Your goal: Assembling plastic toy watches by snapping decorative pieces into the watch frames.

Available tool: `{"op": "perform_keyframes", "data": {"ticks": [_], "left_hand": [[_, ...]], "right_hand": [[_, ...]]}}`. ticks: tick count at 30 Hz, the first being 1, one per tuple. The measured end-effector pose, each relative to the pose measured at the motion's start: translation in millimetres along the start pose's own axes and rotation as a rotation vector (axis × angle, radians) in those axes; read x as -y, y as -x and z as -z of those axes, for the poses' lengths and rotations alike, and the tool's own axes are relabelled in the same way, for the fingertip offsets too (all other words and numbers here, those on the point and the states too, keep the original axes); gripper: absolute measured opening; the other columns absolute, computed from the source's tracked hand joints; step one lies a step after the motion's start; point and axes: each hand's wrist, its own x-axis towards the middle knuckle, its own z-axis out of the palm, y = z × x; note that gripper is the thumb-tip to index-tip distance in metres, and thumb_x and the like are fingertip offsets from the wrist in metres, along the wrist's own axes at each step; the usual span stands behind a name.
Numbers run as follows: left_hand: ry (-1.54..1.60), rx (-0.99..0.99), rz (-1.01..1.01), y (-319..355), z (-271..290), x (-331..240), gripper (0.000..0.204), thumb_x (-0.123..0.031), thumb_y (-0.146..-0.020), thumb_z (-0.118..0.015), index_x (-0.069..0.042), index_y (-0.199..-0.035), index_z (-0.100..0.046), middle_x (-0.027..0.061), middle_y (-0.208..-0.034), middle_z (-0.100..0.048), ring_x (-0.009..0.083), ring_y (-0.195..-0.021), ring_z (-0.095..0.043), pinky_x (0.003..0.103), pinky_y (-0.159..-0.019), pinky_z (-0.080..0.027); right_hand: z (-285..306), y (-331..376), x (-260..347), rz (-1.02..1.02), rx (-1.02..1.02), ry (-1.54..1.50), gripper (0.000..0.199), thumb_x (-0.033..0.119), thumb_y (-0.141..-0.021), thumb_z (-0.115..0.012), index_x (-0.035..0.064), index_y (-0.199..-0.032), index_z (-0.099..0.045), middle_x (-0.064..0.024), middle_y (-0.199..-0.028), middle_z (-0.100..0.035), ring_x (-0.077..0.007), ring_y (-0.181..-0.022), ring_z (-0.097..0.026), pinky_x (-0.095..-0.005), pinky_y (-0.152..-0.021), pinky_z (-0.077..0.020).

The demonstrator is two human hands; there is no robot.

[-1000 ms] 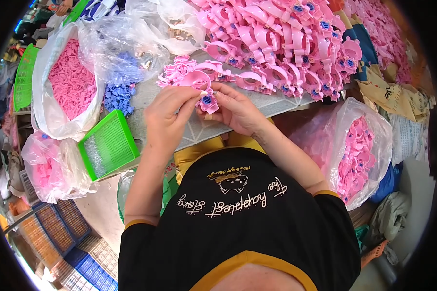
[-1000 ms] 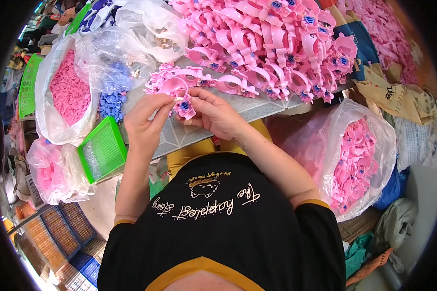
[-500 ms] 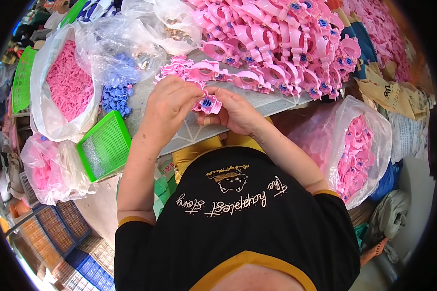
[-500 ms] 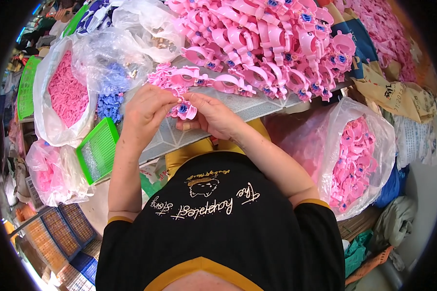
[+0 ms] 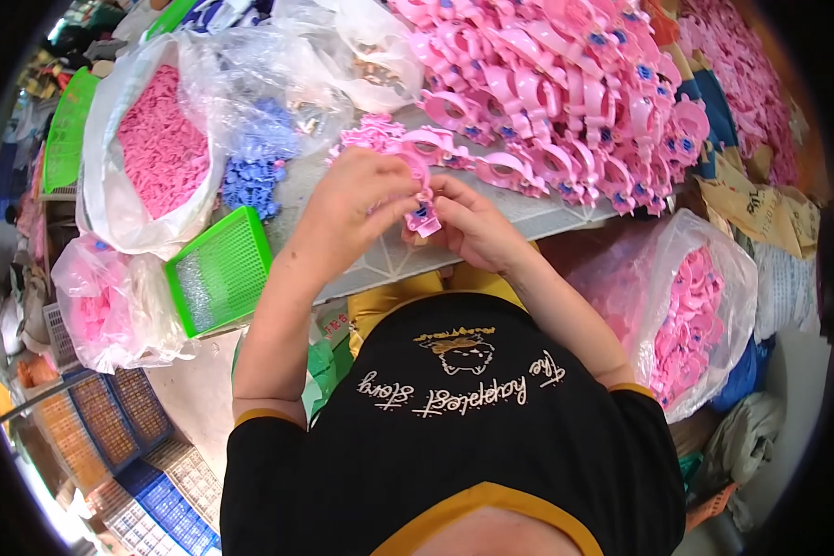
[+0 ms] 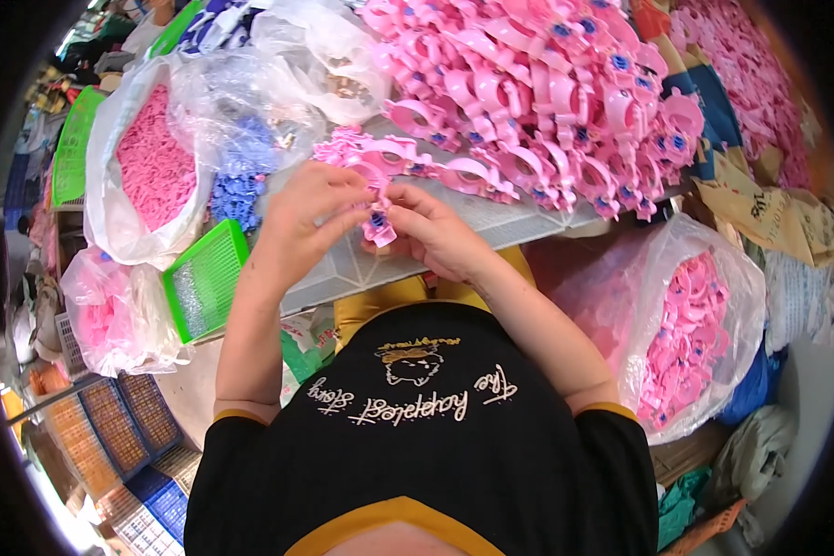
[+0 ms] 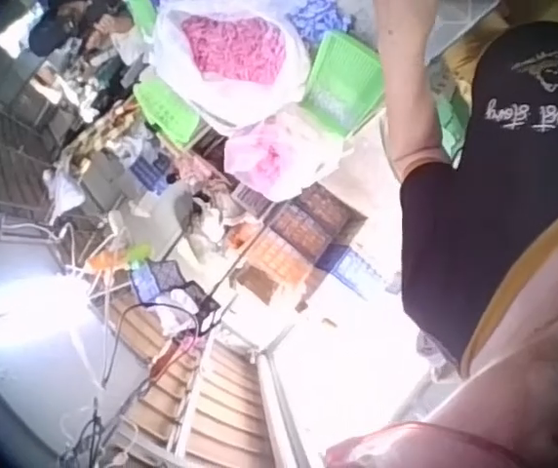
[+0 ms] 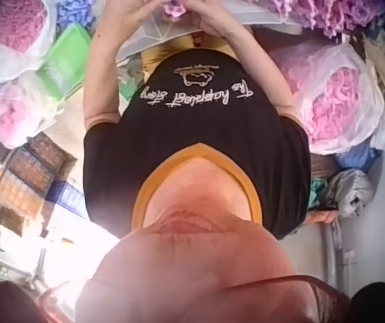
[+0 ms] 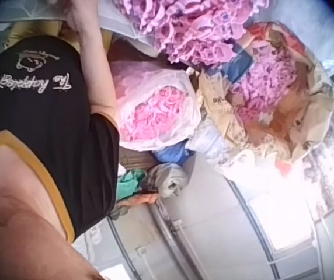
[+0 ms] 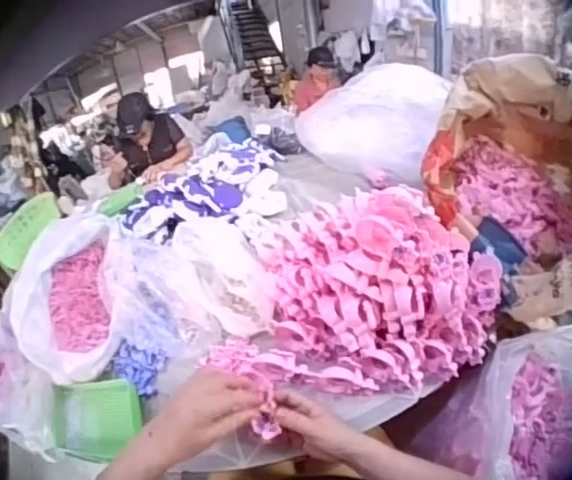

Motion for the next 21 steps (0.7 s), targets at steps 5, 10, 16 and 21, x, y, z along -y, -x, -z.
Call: {"op": "perform_keyframes", "data": {"ticks": [5,10,16,21], "left_hand": [[-0.507,-0.331,0.529,18.7,16.2,77.8,0.017,-0.014,-0.092,-0.067,-0.003,-0.102,-0.076,0.0174,-0.101,-0.073,0.0330,-0.091,-0.070,0.043,-0.087,-0.052],[-0.828,-0.226,0.545,11.3,-3.3,130.2,0.011,-0.013,-0.086,-0.068,-0.008,-0.089,-0.076,0.0158,-0.098,-0.070,0.0358,-0.097,-0.065,0.047,-0.085,-0.051],[-0.907,-0.287,0.609,4.8,-12.6,137.5,0.012,-0.017,-0.087,-0.068,-0.009,-0.091,-0.075,0.0136,-0.102,-0.067,0.0354,-0.104,-0.061,0.050,-0.088,-0.050],[-0.594,-0.558,0.525,11.4,-3.3,116.6,0.015,-0.013,-0.092,-0.065,-0.003,-0.102,-0.070,0.0150,-0.103,-0.068,0.0340,-0.100,-0.062,0.047,-0.087,-0.050]], "right_hand": [[3.5,-2.9,0.4,0.006,0.016,0.067,0.036,0.014,-0.103,-0.061,0.0082,-0.137,-0.050,-0.0082,-0.129,-0.060,-0.0218,-0.116,-0.066,-0.0405,-0.101,-0.0554],[-1.2,-5.0,0.0,0.040,0.008,-0.075,0.042,0.016,-0.103,-0.062,0.0075,-0.141,-0.048,-0.0093,-0.132,-0.061,-0.0213,-0.119,-0.063,-0.0432,-0.104,-0.0547],[4.5,-3.8,-3.5,0.047,0.004,-0.073,0.043,0.018,-0.104,-0.061,0.0077,-0.143,-0.047,-0.0108,-0.131,-0.062,-0.0232,-0.117,-0.065,-0.0429,-0.104,-0.0554],[3.5,-3.7,-4.4,0.043,0.003,-0.085,0.042,0.017,-0.104,-0.060,0.0088,-0.143,-0.047,-0.0116,-0.129,-0.063,-0.0252,-0.115,-0.067,-0.0408,-0.100,-0.0570]]}}
